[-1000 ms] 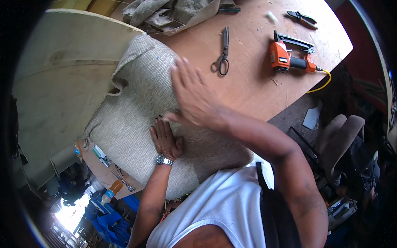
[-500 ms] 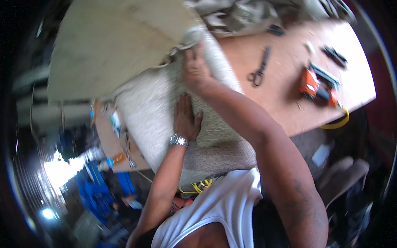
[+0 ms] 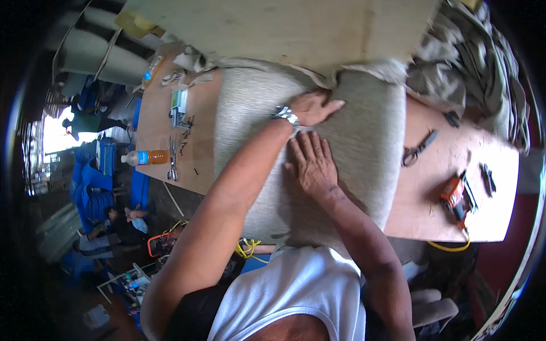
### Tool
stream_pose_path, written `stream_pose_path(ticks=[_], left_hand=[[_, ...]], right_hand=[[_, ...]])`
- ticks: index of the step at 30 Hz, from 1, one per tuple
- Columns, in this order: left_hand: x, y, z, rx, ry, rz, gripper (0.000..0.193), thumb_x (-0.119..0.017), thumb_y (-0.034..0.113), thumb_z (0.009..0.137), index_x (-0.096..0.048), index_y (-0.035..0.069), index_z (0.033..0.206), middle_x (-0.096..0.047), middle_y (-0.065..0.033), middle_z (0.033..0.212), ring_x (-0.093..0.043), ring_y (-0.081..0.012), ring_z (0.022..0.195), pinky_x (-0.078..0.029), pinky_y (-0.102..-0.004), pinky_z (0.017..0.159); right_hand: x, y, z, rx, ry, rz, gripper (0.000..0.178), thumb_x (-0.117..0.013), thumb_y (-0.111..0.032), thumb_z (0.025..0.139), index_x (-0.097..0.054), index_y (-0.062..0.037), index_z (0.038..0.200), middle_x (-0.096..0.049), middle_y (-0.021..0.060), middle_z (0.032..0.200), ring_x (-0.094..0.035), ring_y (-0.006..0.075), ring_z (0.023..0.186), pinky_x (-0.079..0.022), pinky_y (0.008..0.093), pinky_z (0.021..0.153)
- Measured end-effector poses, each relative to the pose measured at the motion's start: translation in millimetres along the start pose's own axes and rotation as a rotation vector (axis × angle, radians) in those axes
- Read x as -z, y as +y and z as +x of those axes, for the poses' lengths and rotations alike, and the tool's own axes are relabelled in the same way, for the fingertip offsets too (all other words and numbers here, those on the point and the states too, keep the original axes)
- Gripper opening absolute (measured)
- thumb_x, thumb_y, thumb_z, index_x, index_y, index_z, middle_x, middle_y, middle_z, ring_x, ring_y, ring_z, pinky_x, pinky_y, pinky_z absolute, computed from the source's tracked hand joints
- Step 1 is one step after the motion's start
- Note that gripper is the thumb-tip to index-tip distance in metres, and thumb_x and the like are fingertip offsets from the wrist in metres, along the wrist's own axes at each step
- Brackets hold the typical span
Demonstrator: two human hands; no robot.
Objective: The person wraps a piece of beige fabric around a wooden chair back frame. They smooth the fabric by hand, use a staple gun to secure it to the wood, and trim the excess material with scissors. The process involves repeated adjustments and stapling to ensure the fabric is taut and properly aligned.
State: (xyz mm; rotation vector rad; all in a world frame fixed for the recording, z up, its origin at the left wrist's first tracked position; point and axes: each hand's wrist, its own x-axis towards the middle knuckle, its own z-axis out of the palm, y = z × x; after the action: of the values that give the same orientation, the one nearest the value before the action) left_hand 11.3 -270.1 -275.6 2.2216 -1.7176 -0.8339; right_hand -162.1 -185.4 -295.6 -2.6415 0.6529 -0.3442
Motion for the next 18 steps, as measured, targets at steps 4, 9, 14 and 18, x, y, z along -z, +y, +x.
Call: stream_pose_path(ticks=[4, 9, 14, 18], left_hand=[[0, 16, 11, 0.012, -0.088, -0.044, 0.104, -0.042, 0.085, 0.084, -0.069, -0.009, 0.118, -0.063, -0.0321, 0.128, -0.059, -0.0416, 0.126, -0.042, -0.0464, 0.111], [1, -17, -18, -0.223, 0.177, -0.276, 0.086, -0.057, 0.071, 0.088, -0.064, -0.006, 0.126, -0.063, -0.0239, 0.132, -0.058, -0.0381, 0.126, -0.042, -0.045, 0.111], [72, -130, -174, -0.45, 0.462, -1.043, 0.053, -0.06, 0.041, 0.1, -0.06, -0.003, 0.131, -0.064, -0.0153, 0.133, -0.059, -0.0277, 0.125, -0.042, -0.0411, 0.111], [0, -259, -297, 0.269, 0.383, -1.425, 0.075, -0.028, 0.06, 0.107, -0.053, -0.002, 0.14, -0.062, -0.0179, 0.135, -0.061, -0.0264, 0.124, -0.043, -0.0425, 0.11]], right_hand=[[-83, 71, 58, -0.011, 0.181, -0.014, 0.06, -0.061, -0.042, 0.092, -0.051, -0.0107, 0.142, -0.052, 0.017, 0.142, -0.046, 0.0381, 0.133, -0.034, 0.0516, 0.117], [-65, 45, 98, -0.118, 0.026, -0.253, 0.065, -0.049, -0.045, 0.098, -0.041, -0.0077, 0.15, -0.041, 0.019, 0.152, -0.034, 0.0372, 0.143, -0.024, 0.0514, 0.121], [-36, 17, 112, -0.213, -0.056, -0.345, 0.07, -0.037, -0.048, 0.103, -0.03, -0.0046, 0.158, -0.03, 0.021, 0.162, -0.022, 0.0362, 0.153, -0.014, 0.0512, 0.125], [-33, 20, 120, -0.247, -0.068, -0.394, 0.07, -0.034, -0.049, 0.104, -0.028, -0.0059, 0.159, -0.027, 0.0176, 0.164, -0.021, 0.0356, 0.153, -0.014, 0.0516, 0.125]])
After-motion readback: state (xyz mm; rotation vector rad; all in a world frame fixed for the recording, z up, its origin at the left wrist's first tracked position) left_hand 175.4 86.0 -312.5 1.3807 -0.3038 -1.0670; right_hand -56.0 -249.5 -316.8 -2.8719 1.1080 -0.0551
